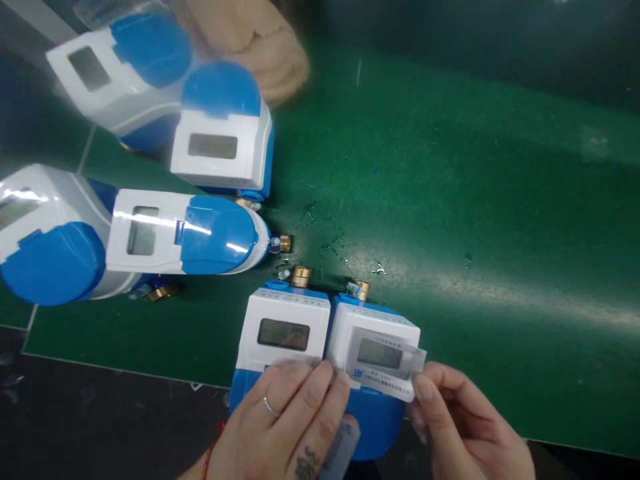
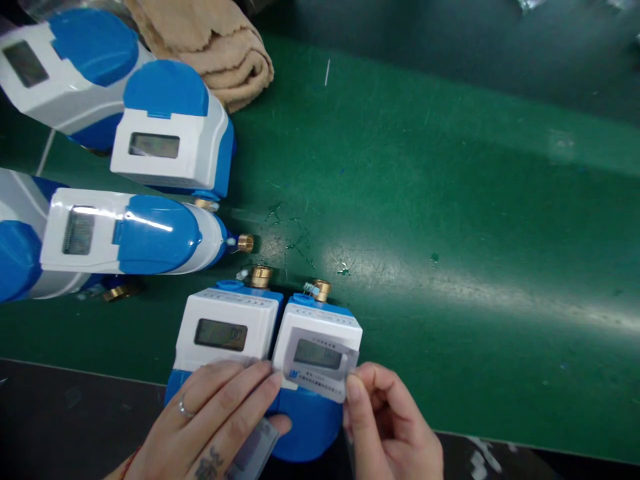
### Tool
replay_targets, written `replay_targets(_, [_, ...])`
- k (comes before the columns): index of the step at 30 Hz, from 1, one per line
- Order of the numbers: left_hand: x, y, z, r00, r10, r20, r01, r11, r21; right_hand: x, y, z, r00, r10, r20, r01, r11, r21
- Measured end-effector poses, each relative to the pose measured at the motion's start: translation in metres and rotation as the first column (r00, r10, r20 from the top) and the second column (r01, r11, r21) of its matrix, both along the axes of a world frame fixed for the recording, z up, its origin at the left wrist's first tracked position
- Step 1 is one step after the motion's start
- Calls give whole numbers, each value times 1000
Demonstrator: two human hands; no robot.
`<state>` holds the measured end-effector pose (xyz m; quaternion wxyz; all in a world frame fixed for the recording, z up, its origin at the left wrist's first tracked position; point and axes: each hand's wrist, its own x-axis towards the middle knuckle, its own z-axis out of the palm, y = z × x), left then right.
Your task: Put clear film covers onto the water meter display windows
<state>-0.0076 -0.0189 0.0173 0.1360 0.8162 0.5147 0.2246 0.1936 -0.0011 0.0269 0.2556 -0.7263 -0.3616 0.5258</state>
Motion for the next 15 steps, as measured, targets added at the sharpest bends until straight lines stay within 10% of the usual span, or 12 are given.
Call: replay_targets(15, [-2, -3, -2, 997, -17, 71, 16, 1000, 20, -1, 0, 2, 1000, 10, 24, -10, 1000, 18])
